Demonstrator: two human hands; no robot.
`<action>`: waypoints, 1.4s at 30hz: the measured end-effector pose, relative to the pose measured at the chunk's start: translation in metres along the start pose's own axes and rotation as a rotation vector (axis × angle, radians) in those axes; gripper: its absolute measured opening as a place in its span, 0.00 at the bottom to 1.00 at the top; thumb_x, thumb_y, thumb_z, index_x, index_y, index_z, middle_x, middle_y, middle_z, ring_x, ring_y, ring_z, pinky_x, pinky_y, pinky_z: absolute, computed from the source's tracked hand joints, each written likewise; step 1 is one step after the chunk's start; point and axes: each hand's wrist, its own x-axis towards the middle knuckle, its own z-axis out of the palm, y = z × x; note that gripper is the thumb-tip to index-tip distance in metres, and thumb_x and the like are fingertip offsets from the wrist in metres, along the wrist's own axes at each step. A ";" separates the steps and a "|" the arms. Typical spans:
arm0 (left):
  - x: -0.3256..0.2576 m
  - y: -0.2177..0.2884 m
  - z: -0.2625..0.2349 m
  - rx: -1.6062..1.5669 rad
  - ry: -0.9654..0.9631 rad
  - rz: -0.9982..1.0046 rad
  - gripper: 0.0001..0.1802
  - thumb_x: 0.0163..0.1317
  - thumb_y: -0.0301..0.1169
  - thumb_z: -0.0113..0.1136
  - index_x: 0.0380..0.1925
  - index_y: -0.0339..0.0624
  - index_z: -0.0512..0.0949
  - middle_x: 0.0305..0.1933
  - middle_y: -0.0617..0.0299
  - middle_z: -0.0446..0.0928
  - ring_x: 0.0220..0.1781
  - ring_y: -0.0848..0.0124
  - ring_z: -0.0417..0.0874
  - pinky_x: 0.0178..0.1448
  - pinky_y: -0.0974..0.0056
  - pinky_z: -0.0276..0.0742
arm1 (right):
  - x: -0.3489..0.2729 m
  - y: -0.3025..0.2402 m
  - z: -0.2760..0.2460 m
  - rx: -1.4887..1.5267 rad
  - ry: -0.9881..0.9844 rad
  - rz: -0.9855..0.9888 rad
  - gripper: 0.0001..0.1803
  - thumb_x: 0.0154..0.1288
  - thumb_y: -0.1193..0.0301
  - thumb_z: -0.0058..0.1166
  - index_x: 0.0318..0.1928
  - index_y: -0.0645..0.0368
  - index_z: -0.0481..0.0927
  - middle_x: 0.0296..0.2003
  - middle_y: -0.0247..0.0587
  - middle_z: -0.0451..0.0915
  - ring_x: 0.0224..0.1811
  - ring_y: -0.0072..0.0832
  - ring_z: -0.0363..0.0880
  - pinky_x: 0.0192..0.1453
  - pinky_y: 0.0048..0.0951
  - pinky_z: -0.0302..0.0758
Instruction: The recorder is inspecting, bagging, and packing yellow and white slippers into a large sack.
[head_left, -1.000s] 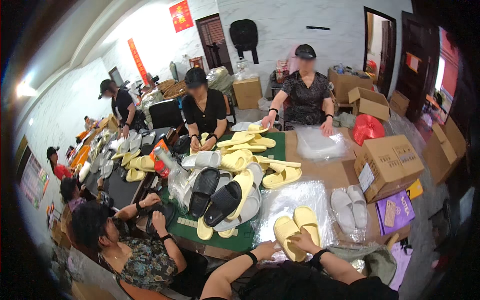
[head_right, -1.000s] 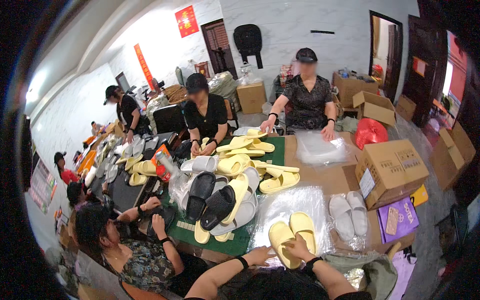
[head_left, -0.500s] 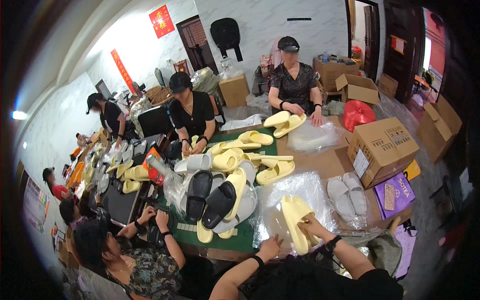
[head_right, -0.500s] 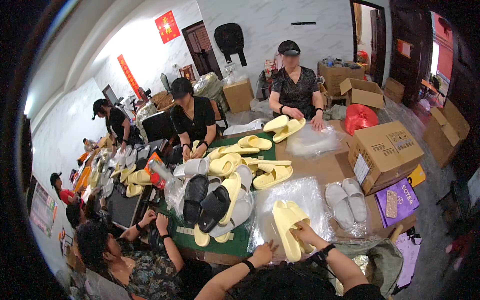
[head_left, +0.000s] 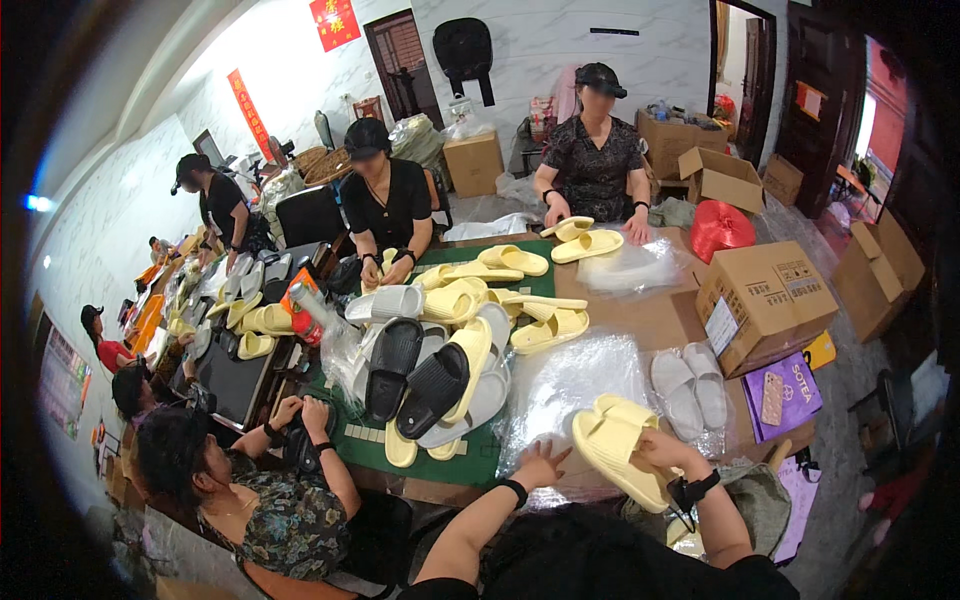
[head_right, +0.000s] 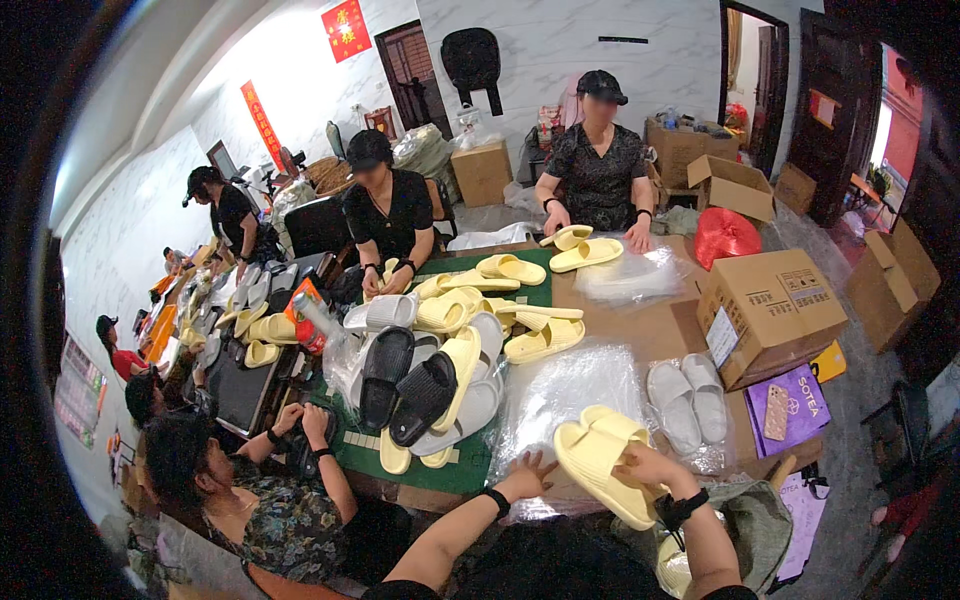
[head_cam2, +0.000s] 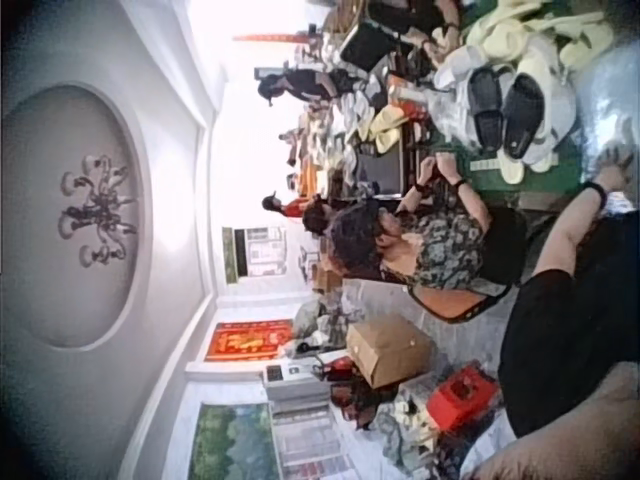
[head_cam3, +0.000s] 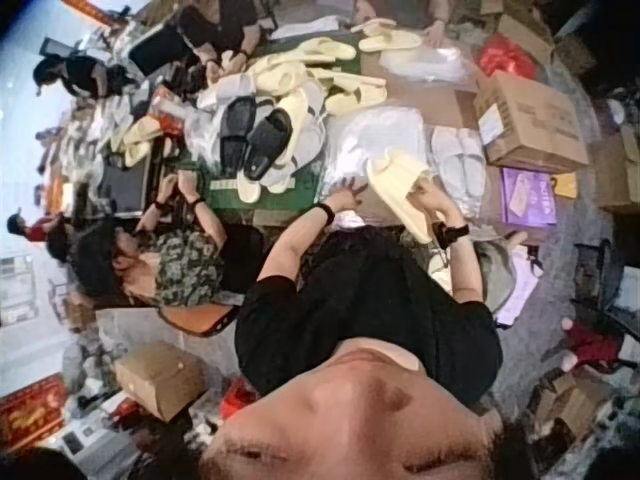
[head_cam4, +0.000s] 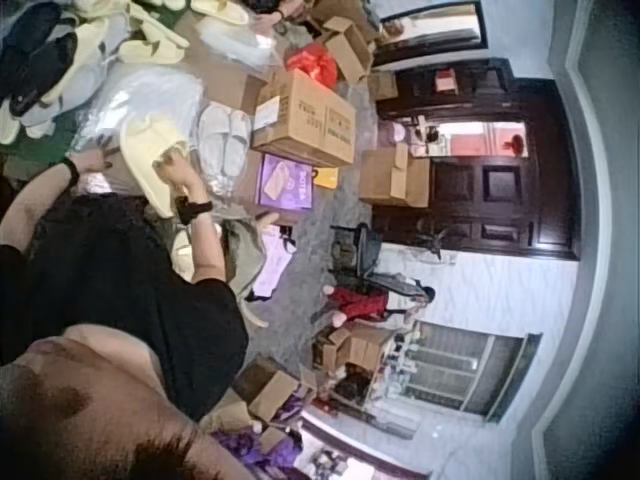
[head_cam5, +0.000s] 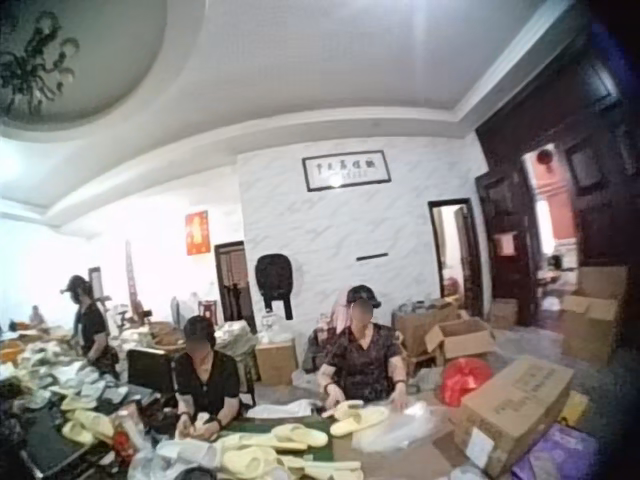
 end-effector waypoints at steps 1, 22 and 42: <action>0.002 -0.006 0.011 0.085 0.011 0.022 0.35 0.59 0.51 0.47 0.65 0.63 0.49 0.69 0.52 0.45 0.69 0.53 0.49 0.63 0.47 0.56 | 0.002 0.004 0.002 -0.069 -0.041 -0.122 0.20 0.56 0.69 0.55 0.50 0.61 0.72 0.45 0.43 0.77 0.47 0.28 0.73 0.52 0.27 0.68; 0.003 -0.002 0.005 -0.463 0.986 -0.090 0.17 0.60 0.36 0.46 0.50 0.58 0.74 0.50 0.61 0.73 0.54 0.58 0.68 0.59 0.51 0.55 | -0.006 0.017 0.044 0.093 -0.244 0.140 0.14 0.60 0.68 0.50 0.46 0.59 0.77 0.36 0.29 0.80 0.37 0.16 0.73 0.45 0.21 0.70; -0.038 0.075 -0.052 -0.213 1.011 0.252 0.20 0.54 0.32 0.51 0.50 0.57 0.73 0.58 0.60 0.66 0.62 0.56 0.60 0.62 0.36 0.44 | 0.004 -0.002 0.077 -0.506 0.725 -0.203 0.08 0.47 0.72 0.52 0.25 0.65 0.78 0.30 0.51 0.72 0.38 0.47 0.68 0.41 0.45 0.66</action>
